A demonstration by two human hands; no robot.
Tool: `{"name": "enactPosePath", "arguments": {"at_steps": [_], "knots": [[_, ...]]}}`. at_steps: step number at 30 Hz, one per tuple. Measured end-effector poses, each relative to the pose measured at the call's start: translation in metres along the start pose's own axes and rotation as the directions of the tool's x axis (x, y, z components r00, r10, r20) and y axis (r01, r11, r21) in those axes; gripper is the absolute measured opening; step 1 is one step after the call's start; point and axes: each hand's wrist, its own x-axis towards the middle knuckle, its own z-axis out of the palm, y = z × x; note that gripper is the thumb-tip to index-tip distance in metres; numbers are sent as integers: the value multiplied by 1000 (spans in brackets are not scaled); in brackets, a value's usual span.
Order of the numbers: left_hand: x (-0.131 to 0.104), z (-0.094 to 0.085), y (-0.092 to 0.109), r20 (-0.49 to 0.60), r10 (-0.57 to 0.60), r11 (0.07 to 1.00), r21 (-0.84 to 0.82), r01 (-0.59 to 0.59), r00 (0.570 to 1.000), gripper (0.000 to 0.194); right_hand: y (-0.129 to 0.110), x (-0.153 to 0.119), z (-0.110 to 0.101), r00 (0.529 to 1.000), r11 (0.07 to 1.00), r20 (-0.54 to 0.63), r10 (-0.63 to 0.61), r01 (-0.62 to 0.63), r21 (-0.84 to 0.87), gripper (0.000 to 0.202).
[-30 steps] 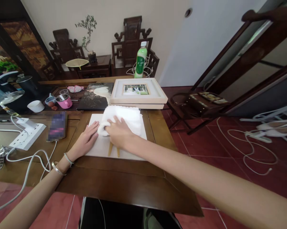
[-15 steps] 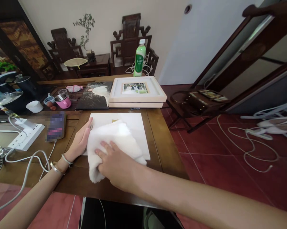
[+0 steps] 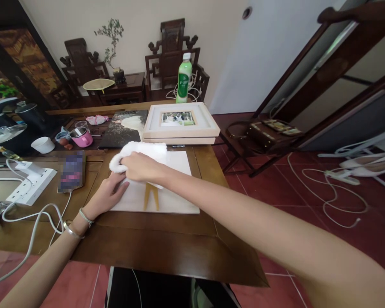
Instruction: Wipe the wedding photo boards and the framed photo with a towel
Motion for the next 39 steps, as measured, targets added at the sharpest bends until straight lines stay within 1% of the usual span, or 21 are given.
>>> {"name": "enactPosePath", "arguments": {"at_steps": [2, 4, 7, 10, 14, 16, 19, 21, 25, 26, 27, 30, 32, 35, 37, 39], "knots": [[2, 0, -1, -4, 7, 1000, 1, -7, 1000, 41, -2, 16, -5, 1000, 1000, 3, -21, 21, 14, 33], [2, 0, -3, -3, -15, 1000, 2, 15, 1000, 43, -2, 25, -11, 1000, 1000, 10, -9, 9, 13, 29], [0, 2, -8, -3, -60, 998, -14, 60, 998, 48, 8, 19, -19, 999, 1000, 24, 31, -31, 0, 24], [-1, 4, -10, -8, -62, 998, -33, 61, 998, 49, 27, -6, -26, 996, 996, 41, 85, -84, -16, 24], [-1, 5, -11, -9, -75, 995, -68, 74, 997, 46, 58, -55, -31, 978, 979, 58, 199, -195, -65, 29], [-1, 6, -11, -12, -86, 993, -85, 84, 996, 44, 71, -76, -30, 965, 964, 71, 254, -247, -96, 34], [-1, 8, -9, -41, -90, 994, -72, 87, 995, 43, 81, -97, -21, 959, 956, 78, 271, -260, -133, 41], [-1, 9, -8, -52, -85, 995, -56, 82, 995, 43, 81, -103, -10, 967, 960, 77, 243, -229, -159, 44], [-2, 10, -7, -42, -78, 996, -41, 76, 996, 44, 77, -101, 9, 997, 963, 42, 72, -59, -263, 46], [-2, 9, -7, -42, -77, 996, -40, 75, 996, 44, 78, -98, 12, 998, 959, 29, 51, -41, -281, 46], [-2, 9, -8, -43, -76, 996, -40, 74, 996, 43, 79, -95, 14, 998, 956, 16, 57, -50, -288, 46], [-1, 9, -8, -46, -76, 996, -42, 74, 996, 42, 83, -86, 15, 992, 949, -20, 126, -126, -289, 48], [-2, 9, -9, -50, -81, 996, -46, 78, 996, 42, 82, -83, 14, 991, 946, -32, 129, -133, -295, 49], [-2, 9, -9, -56, -88, 995, -49, 85, 995, 42, 65, -93, 9, 993, 951, 7, 118, -111, -288, 49], [-2, 9, -9, -57, -89, 995, -47, 87, 994, 42, 47, -109, 9, 992, 962, 55, 113, -96, -256, 46], [-1, 9, -8, -55, -93, 995, -48, 90, 994, 42, 28, -130, 14, 992, 980, 102, 76, -56, -192, 44]]}}
